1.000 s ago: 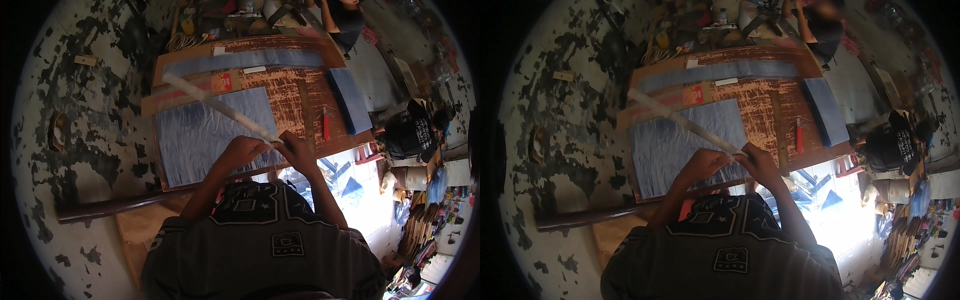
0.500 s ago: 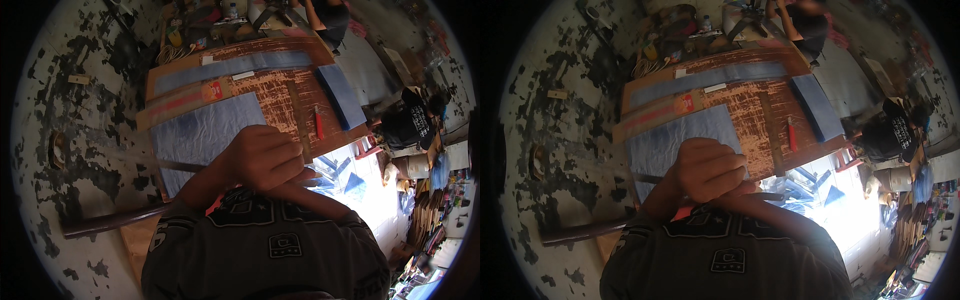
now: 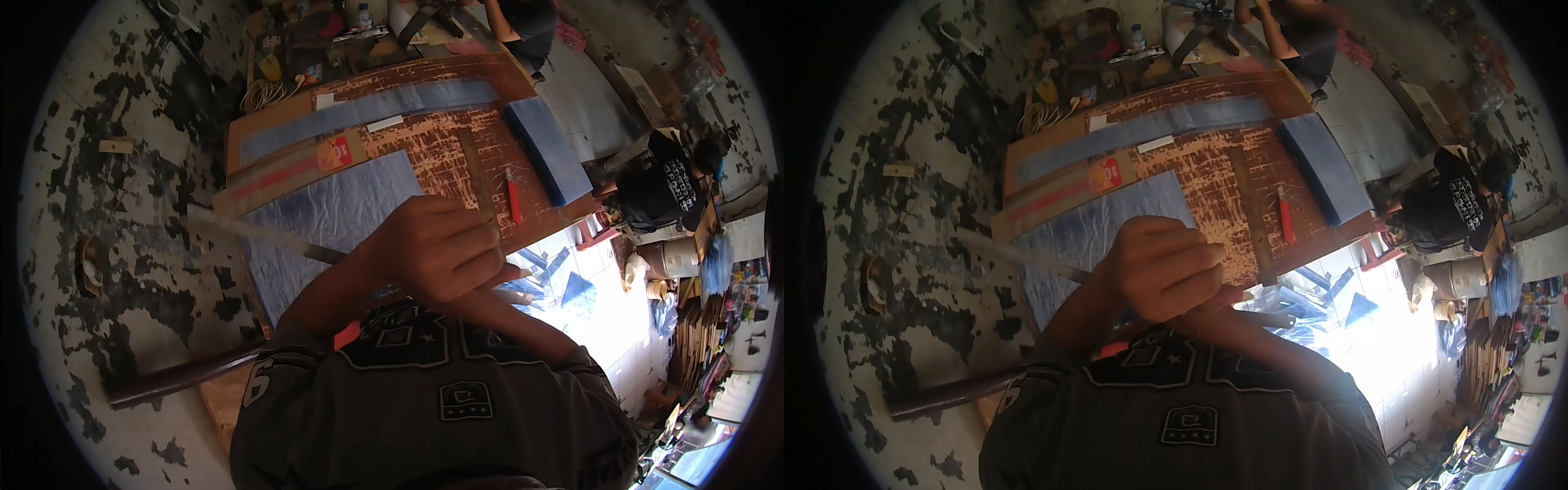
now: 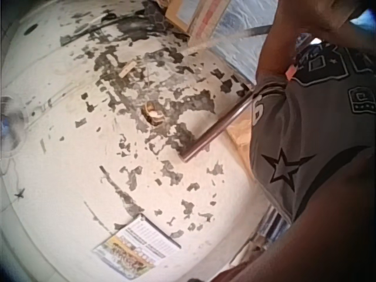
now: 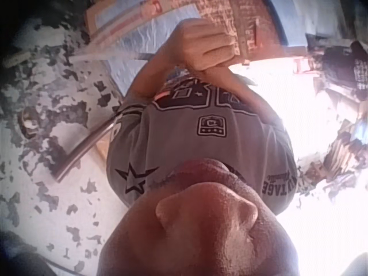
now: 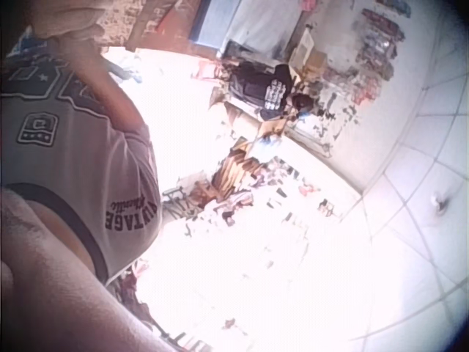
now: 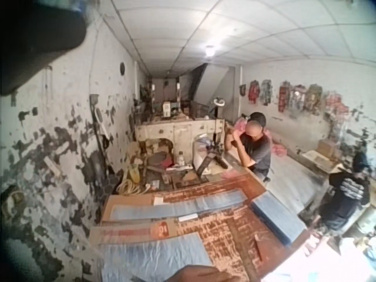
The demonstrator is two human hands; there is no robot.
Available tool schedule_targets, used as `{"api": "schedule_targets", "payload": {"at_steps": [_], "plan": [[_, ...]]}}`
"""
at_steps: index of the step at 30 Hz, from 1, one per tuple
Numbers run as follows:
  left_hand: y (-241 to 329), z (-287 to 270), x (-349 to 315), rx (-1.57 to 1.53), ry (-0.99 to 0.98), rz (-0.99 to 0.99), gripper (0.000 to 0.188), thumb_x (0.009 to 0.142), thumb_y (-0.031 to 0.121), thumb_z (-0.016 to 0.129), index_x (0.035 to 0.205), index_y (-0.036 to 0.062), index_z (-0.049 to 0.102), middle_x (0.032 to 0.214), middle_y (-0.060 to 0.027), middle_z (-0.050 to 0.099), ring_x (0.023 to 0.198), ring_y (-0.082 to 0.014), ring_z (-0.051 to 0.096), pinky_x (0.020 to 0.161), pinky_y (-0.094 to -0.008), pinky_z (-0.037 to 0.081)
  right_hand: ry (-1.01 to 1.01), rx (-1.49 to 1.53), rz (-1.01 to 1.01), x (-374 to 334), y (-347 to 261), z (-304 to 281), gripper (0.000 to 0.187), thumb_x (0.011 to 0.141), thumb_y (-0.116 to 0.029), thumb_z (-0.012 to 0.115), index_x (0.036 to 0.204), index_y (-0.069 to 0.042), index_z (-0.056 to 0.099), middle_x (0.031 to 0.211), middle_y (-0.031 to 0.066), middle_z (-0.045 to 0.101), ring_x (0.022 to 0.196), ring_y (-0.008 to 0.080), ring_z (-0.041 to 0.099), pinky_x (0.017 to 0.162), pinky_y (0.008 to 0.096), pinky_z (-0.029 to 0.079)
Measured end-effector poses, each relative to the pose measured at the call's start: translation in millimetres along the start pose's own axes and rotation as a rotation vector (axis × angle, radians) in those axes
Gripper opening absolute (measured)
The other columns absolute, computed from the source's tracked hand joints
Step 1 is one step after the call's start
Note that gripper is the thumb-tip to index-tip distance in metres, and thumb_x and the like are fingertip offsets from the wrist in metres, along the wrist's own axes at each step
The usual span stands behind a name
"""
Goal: The person cuts several large blue plastic sheets using a utility knife and a metal ruler on a workbench, then sets them aside one by one.
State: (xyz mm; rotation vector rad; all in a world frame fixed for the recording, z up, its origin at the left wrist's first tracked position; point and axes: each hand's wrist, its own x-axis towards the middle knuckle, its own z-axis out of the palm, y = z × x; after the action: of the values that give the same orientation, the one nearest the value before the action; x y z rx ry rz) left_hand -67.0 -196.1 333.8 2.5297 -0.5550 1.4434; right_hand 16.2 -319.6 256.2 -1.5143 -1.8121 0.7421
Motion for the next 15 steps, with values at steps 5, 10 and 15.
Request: {"api": "schedule_targets", "payload": {"at_steps": [5, 10, 15], "plan": [[10, 12, 26, -0.067, 0.093, 0.053, 0.031, 0.072, 0.022, 0.079, 0.061, 0.009, 0.054, 0.063, -0.0002, 0.051, 0.057, -0.0114, 0.055, 0.045, -0.0255, 0.043, -0.096, -0.089, 0.011, 7, 3, 24, 0.021, 0.091, -0.012, 0.061, 0.109, -0.001, 0.059, 0.104, 0.0115, 0.063, 0.097, 0.0214, 0.065, 0.079, 0.0334, 0.052], [0, -1, -2, -0.033, -0.039, 0.031, 0.027, 0.071, 0.019, 0.08, 0.066, 0.0059, 0.057, 0.074, -0.0048, 0.061, 0.06, -0.0124, 0.061, 0.046, -0.0227, 0.046, -0.21, 0.183, 0.19, 6, -3, -30, 0.017, 0.091, -0.011, 0.062, 0.103, -0.001, 0.062, 0.098, 0.0121, 0.065, 0.094, 0.0231, 0.066, 0.078, 0.0354, 0.053], [-10, -2, -47, 0.005, -0.029, -0.136, 0.027, 0.071, 0.017, 0.08, 0.065, 0.0074, 0.056, 0.068, -0.0029, 0.057, 0.055, -0.0139, 0.058, 0.044, -0.0255, 0.042, -0.239, 0.064, 0.09, 8, 6, -30, 0.03, 0.094, -0.02, 0.06, 0.114, 0.002, 0.056, 0.105, 0.0155, 0.062, 0.1, 0.0237, 0.065, 0.08, 0.0341, 0.051]]}}
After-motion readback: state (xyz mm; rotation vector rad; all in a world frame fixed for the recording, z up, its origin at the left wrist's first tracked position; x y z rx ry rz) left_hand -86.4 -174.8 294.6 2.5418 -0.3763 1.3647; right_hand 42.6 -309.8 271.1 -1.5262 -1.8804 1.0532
